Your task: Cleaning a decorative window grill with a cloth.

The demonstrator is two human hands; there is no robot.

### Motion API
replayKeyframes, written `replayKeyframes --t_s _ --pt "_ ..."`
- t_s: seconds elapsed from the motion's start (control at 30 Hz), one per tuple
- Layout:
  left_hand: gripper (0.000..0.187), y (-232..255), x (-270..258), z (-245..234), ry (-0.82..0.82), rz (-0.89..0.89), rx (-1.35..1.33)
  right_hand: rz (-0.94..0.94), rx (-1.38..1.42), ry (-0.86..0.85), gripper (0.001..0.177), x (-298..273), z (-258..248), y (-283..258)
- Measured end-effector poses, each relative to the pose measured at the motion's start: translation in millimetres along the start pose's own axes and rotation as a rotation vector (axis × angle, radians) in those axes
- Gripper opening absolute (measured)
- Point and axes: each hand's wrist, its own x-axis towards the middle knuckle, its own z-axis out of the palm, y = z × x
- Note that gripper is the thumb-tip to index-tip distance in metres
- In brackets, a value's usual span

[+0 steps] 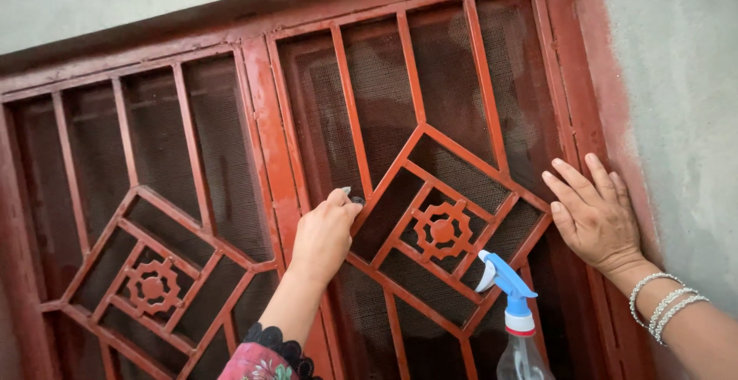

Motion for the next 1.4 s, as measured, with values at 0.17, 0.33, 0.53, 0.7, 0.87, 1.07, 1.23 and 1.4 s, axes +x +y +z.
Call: replayKeyframes --t_s 0.17,0.33,0.53,0.7,0.87,1.07,1.23,1.4 --pt "0.035 -15 11 -3 -0.172 -0.032 0.056 0.013 0.0 0.0 0.046 -1 0 0" --pt "0.038 -17 20 -66 0.01 -0.088 0.071 0.003 0.008 0.009 0.046 1 1 3" --pt "0.032 -48 3 -63 0.209 -0.107 0.066 -0.006 0.009 -0.006 0.045 -4 4 4" --pt "0.036 -42 -36 -41 0.216 -0.113 0.061 -0.019 0.013 -0.008 0.045 -6 7 8" --pt "0.042 -28 -79 -33 0.105 -0.124 0.078 -0.026 0.027 -0.007 0.043 -11 10 12" --pt "0.035 -9 -127 -20 -0.087 -0.241 -0.005 -0.032 0.022 -0.021 0.041 -16 12 16" --pt "0.031 30 -104 -35 0.171 -0.167 -0.136 -0.041 0.023 -0.036 0.04 -16 13 17" --pt "0.028 47 -89 1 0.241 -0.181 -0.131 -0.033 0.025 -0.062 0.039 -17 9 15"
